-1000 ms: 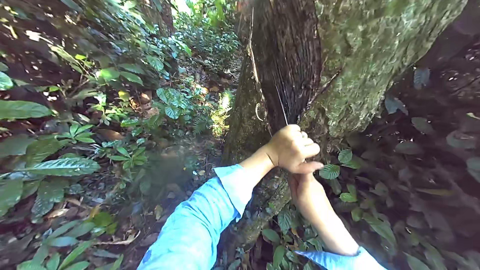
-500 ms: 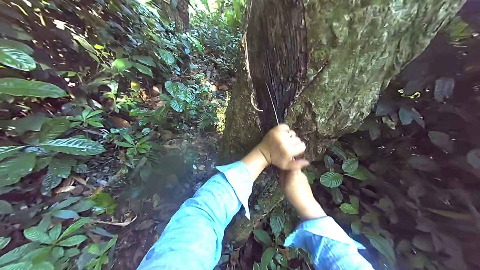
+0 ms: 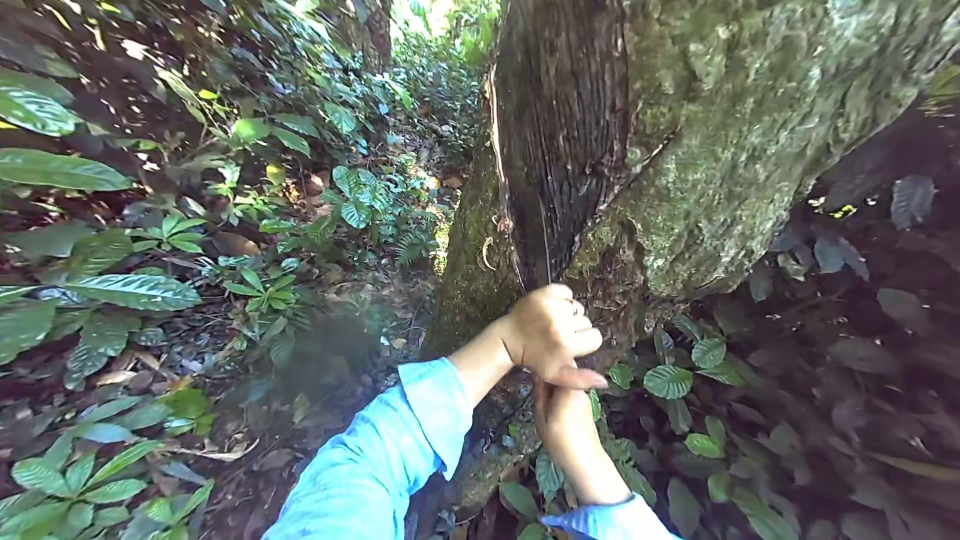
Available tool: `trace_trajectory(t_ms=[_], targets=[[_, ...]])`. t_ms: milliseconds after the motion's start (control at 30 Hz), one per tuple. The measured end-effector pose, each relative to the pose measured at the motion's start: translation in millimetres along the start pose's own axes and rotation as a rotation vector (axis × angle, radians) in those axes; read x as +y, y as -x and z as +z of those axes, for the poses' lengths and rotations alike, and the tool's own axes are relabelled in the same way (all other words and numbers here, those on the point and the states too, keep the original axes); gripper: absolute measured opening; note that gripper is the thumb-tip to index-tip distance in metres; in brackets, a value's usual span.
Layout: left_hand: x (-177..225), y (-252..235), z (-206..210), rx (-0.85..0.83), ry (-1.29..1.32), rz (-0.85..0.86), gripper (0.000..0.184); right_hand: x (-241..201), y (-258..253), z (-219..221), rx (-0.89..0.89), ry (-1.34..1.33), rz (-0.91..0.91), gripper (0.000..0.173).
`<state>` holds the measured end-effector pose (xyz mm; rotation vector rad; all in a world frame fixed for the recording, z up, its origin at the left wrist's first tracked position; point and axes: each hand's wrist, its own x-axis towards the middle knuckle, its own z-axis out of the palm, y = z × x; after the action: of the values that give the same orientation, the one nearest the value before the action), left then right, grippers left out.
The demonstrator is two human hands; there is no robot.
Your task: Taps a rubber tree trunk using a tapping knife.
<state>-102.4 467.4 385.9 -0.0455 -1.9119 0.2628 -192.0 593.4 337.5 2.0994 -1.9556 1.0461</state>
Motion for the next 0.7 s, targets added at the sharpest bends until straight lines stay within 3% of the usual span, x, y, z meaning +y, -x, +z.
trace_trajectory(t_ms=[233, 333, 467, 567, 700], targets=[[-10, -6, -5, 0.055, -0.007, 0.004, 0.07, -11, -10, -2, 0.041, 0.033, -0.036, 0.021], [-8, 0, 8, 0.082, -0.035, -0.021, 0.069, 8, -12, 6, 0.066, 0.087, -0.051, 0.018], [23, 18, 17, 0.054, 0.018, -0.054, 0.068, 25, 27, 17, 0.04, 0.026, 0.043, 0.022], [3, 9, 10, 0.092, -0.008, -0.038, 0.068, 20, 3, 18, 0.119, 0.111, -0.066, 0.017], [7, 24, 24, 0.097, 0.009, -0.011, 0.067, 33, 14, 31, 0.092, 0.059, 0.0, 0.02]])
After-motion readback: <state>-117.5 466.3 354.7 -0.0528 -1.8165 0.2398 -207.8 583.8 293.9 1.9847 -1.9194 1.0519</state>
